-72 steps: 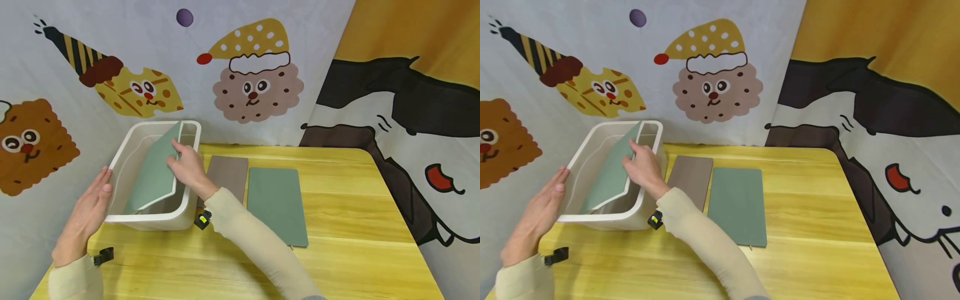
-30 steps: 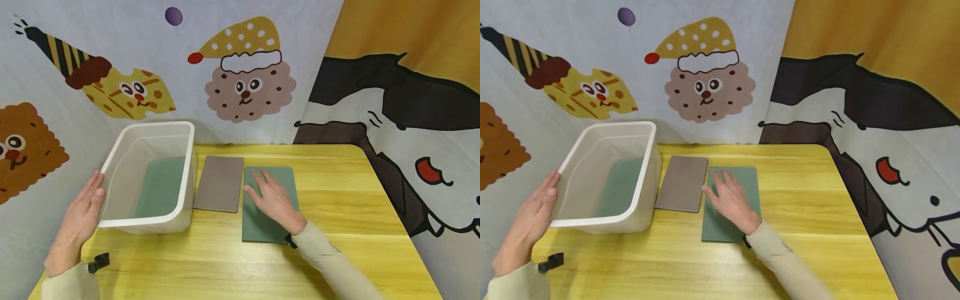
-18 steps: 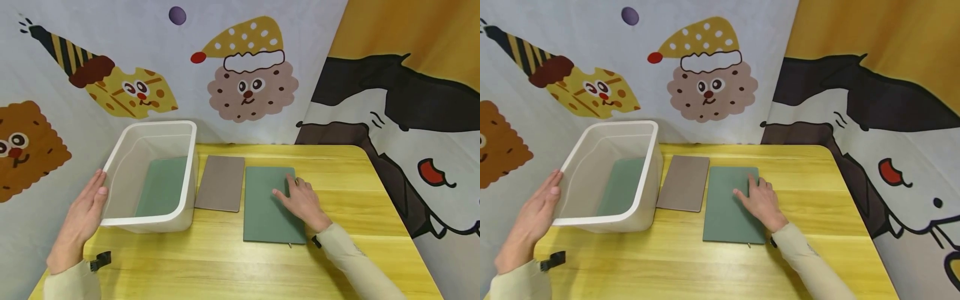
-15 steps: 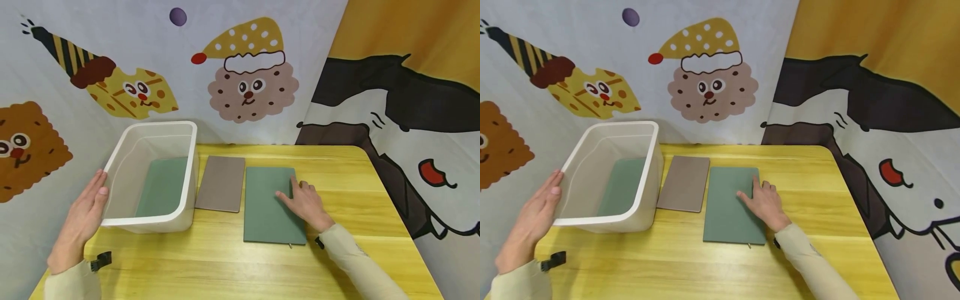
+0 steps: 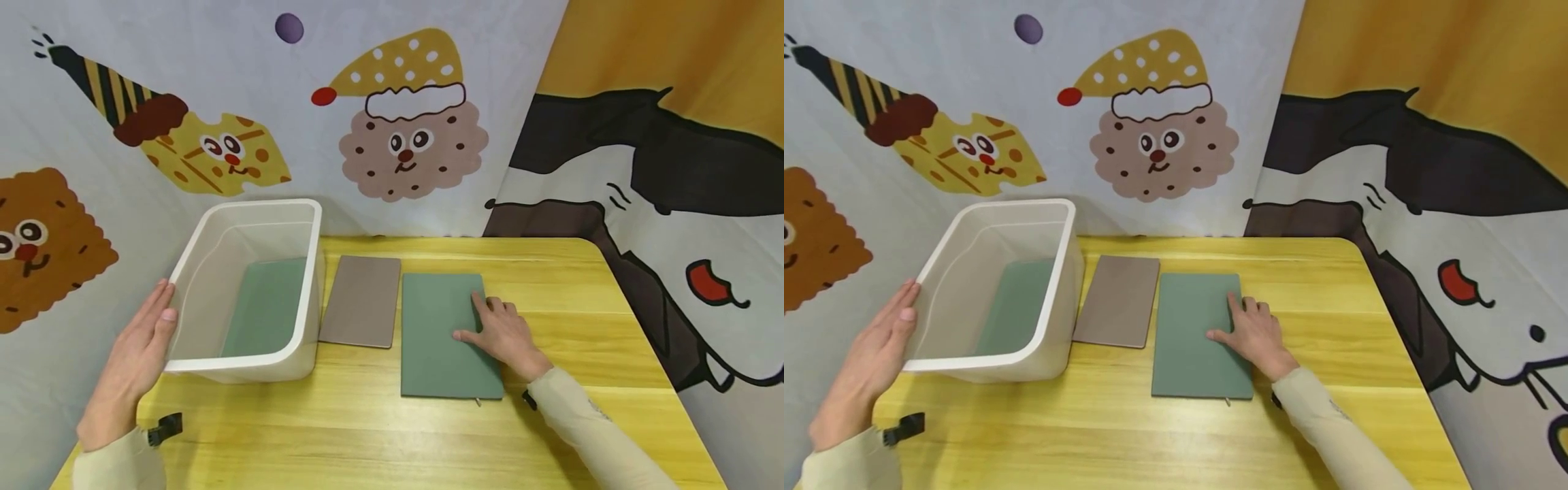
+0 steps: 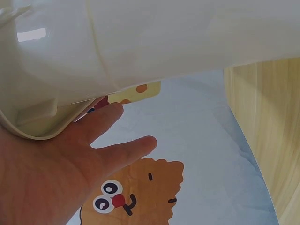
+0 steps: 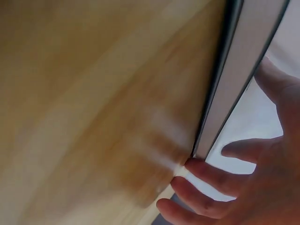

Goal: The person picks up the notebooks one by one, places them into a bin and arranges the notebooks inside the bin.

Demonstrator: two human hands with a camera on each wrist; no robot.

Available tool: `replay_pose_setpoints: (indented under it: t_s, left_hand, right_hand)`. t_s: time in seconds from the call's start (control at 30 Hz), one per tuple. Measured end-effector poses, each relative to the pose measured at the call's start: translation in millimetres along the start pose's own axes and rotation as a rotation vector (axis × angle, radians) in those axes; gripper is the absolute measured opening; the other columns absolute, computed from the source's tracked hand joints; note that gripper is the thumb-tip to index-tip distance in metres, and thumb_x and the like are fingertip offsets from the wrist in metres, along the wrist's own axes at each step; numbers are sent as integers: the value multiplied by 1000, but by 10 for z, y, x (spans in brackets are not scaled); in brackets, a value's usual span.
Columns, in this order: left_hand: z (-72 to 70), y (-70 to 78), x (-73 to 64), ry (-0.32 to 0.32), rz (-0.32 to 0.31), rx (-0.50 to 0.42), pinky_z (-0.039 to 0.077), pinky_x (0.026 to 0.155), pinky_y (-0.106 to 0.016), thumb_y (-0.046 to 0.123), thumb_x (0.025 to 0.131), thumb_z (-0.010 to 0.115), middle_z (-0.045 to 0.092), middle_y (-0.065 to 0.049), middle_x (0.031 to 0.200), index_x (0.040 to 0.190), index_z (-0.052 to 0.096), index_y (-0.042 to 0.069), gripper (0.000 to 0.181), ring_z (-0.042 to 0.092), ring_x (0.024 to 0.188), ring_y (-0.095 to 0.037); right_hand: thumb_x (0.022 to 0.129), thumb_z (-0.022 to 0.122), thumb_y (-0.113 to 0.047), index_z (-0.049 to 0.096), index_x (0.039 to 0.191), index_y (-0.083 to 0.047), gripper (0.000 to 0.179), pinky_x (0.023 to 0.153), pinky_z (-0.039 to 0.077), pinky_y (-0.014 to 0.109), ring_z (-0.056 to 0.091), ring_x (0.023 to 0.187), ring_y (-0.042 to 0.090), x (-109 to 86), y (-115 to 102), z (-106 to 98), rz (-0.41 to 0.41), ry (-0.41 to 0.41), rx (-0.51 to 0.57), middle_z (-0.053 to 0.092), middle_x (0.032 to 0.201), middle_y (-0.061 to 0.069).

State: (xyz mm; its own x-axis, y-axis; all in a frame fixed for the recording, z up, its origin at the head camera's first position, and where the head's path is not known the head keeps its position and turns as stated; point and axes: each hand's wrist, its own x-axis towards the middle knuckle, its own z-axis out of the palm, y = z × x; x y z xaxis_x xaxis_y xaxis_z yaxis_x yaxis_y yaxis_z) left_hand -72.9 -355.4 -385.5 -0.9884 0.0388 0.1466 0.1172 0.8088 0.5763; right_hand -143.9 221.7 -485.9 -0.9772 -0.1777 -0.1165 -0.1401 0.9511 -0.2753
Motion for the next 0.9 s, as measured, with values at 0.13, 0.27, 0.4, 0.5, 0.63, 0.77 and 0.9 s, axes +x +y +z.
replay_pose_setpoints:
  t_s: [0.13,0.27,0.4,0.5,0.63,0.77,0.9]
  left_hand:
    - [-1,5,-3,4,6,-5,1,117,-75,31,115,23,5,-9,174,167,14,10,57,6,154,-52]
    - [-3,-1,-13,1,1,0,1,117,-75,32,115,23,4,-8,174,167,13,10,57,6,154,-52]
    - [-4,-10,-13,7,7,-2,2,117,-75,31,115,24,4,-7,174,167,14,10,57,7,155,-51]
    - [-9,4,-6,6,8,0,3,117,-75,31,115,24,4,-7,174,166,15,9,57,7,155,-51]
    - [0,8,-3,8,-2,5,4,117,-75,31,115,24,5,-9,174,166,16,7,57,8,154,-51]
    - [11,-12,10,14,2,1,4,119,-73,31,115,23,7,-12,173,165,17,5,57,8,154,-51]
    - [8,-10,15,11,2,0,4,118,-73,31,115,23,7,-14,173,165,16,5,57,8,154,-52]
  right_hand:
    - [92,74,-56,26,162,3,104,100,43,66,41,131,59,47,67,-60,-1,-21,69,43,152,34]
    - [93,74,-51,22,161,7,103,102,42,66,43,129,59,71,77,-105,16,-49,100,42,151,37]
    - [90,77,-55,22,158,14,111,88,50,61,54,111,57,29,19,-128,38,-57,78,50,135,43]
    - [87,80,-56,22,155,18,116,79,51,55,57,97,50,-6,-29,-130,56,-53,58,52,125,44]
    - [85,83,-52,18,154,20,119,72,51,50,57,81,39,27,-64,-150,79,-75,78,48,123,47]
    - [82,85,-52,13,155,20,125,78,53,52,58,85,39,99,-42,-195,109,-140,126,42,128,50]
    - [81,86,-52,6,160,14,130,84,51,55,56,89,42,133,21,-209,124,-192,206,37,128,48]
